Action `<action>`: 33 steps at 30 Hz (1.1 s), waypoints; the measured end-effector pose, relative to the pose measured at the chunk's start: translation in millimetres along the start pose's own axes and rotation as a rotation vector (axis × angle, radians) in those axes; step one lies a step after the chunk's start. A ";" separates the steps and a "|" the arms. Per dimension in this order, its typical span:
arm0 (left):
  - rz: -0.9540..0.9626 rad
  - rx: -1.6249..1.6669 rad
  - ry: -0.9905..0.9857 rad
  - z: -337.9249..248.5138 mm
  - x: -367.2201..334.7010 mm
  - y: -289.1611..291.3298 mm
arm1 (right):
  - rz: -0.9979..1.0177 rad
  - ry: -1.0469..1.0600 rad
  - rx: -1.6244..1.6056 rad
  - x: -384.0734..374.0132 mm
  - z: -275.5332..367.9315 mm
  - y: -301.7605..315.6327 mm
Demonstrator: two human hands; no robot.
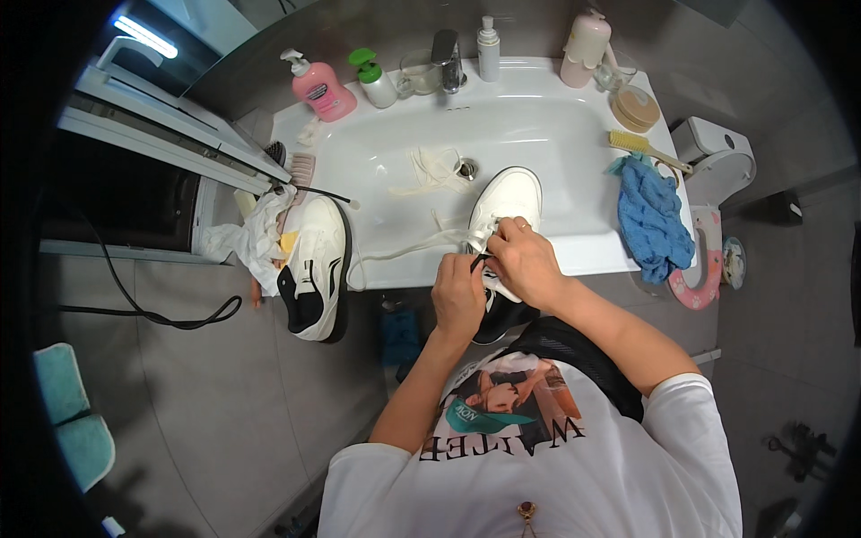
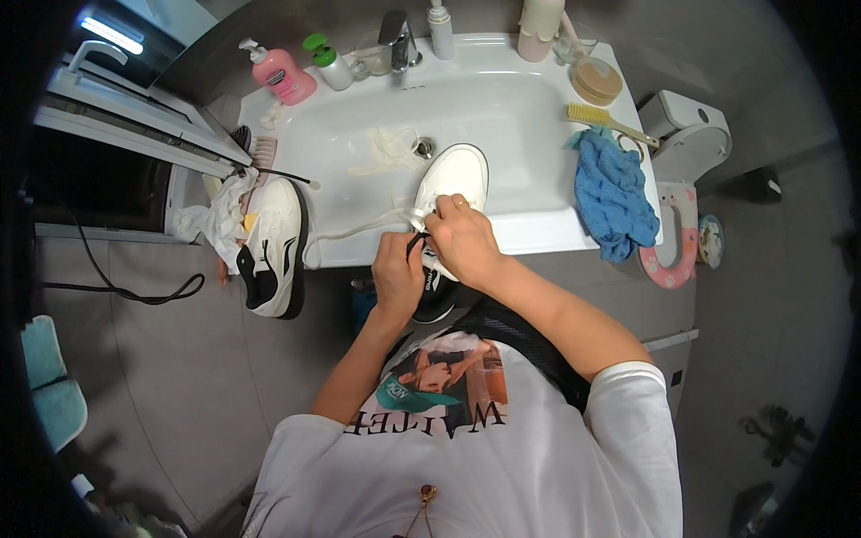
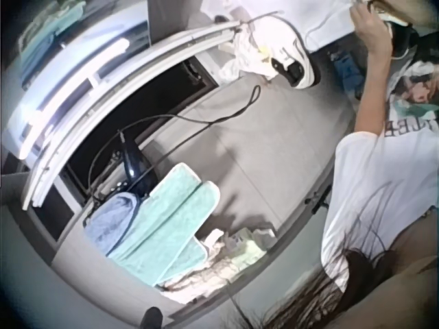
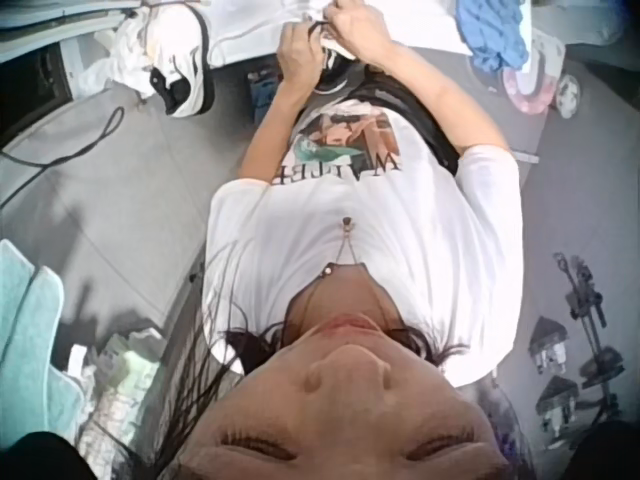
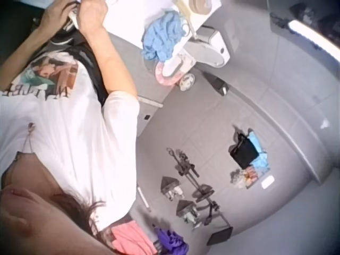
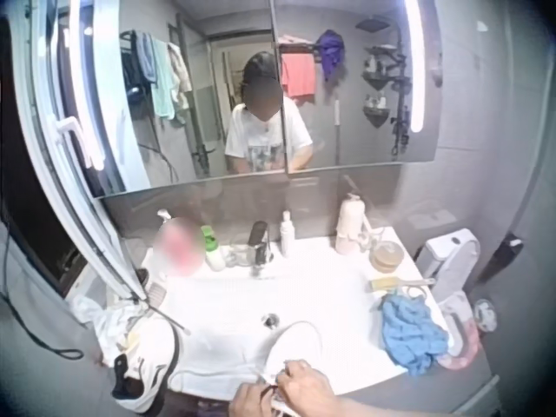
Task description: The person laces a pair of white and black sneakers by hand over a bathroom sink, first unlacing one shoe and then re-threading and tying the laces on both shoes.
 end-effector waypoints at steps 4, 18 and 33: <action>-0.015 -0.003 0.040 4.6 -1.0 0.1 | -0.064 0.072 -0.109 -3.6 -4.5 0.3; 0.034 0.014 -0.008 7.9 6.3 -3.2 | -0.140 -0.020 -0.126 18.0 -13.0 36.1; -0.005 0.003 -0.058 0.1 9.2 -1.5 | -0.275 -0.411 0.068 83.9 -139.2 80.4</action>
Point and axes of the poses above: each hand's wrist, its own x-axis away from the middle knuckle, its own y-axis out of the back of the hand, z = x × y, the point moved 5 cm from there along -x, towards the middle knuckle, and after that the axes turned 12 degrees about z, right-handed, at the moved point
